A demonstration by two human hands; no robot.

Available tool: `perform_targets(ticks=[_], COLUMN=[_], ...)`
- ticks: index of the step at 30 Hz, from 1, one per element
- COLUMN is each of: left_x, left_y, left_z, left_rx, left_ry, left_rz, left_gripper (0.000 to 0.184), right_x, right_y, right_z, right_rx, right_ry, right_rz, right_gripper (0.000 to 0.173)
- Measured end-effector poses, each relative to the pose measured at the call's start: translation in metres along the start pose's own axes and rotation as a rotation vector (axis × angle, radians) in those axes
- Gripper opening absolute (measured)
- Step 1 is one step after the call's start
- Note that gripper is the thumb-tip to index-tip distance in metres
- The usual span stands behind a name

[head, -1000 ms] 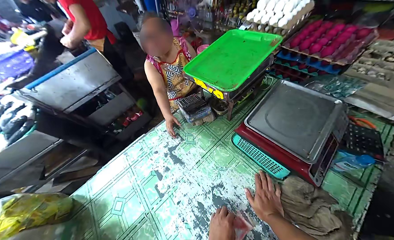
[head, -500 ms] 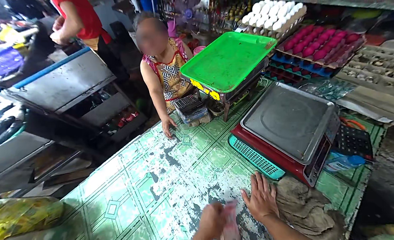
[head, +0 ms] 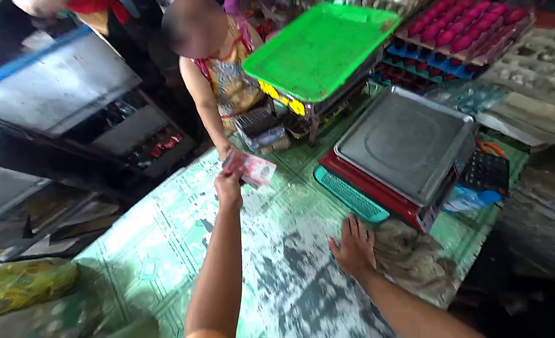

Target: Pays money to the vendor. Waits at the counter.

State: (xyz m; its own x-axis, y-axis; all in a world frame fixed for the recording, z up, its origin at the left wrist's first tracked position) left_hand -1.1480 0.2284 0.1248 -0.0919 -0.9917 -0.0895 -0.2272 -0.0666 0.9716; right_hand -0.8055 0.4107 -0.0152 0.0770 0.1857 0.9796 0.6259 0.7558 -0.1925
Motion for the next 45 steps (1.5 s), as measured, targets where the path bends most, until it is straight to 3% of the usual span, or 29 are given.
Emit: perform_targets(ticks=[7, 12, 17, 20, 25, 31, 38, 45], left_x=[0.002, -0.006, 0.015, 0.015, 0.025, 0.034, 0.038, 0.028], left_y=[-0.051, -0.059, -0.064, -0.064, -0.087, -0.092, -0.103, -0.097], left_z=[0.003, 0.019, 0.061, 0.07, 0.082, 0.086, 0.079, 0.068], left_rx=[0.12, 0.243, 0.086, 0.064, 0.206, 0.24, 0.172, -0.066], left_ry=[0.004, 0.059, 0.045, 0.021, 0.058, 0.131, 0.019, -0.146], left_rz=[-0.003, 0.062, 0.815, 1.043, 1.065, 0.925, 0.579, 1.162], left_gripper=[0.02, 0.024, 0.023, 0.027, 0.036, 0.058, 0.032, 0.026], right_x=[0.0, -0.003, -0.003, -0.003, -0.005, -0.006, -0.004, -0.003], right_y=[0.0, 0.002, 0.0, 0.0, 0.0, 0.0, 0.0, -0.001], right_z=[0.003, 0.004, 0.005, 0.004, 0.004, 0.003, 0.003, 0.003], right_rx=[-0.043, -0.051, -0.028, -0.02, -0.017, -0.022, -0.021, -0.014], right_ry=[-0.12, -0.128, -0.11, -0.083, -0.087, -0.095, -0.077, -0.059], right_rz=[-0.015, -0.04, -0.066, -0.063, -0.082, -0.095, -0.087, -0.091], right_gripper=[0.091, 0.092, 0.092, 0.092, 0.092, 0.093, 0.093, 0.093])
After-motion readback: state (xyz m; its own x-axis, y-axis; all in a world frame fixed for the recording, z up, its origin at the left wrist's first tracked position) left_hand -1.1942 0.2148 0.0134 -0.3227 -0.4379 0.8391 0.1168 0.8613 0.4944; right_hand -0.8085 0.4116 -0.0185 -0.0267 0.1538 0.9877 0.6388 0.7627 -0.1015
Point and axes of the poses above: each hand's wrist, its own z-axis towards the middle knuckle, its own x-axis out of the back of the hand, y = z × x, the point moved 3 cm from there along z, towards the middle knuckle
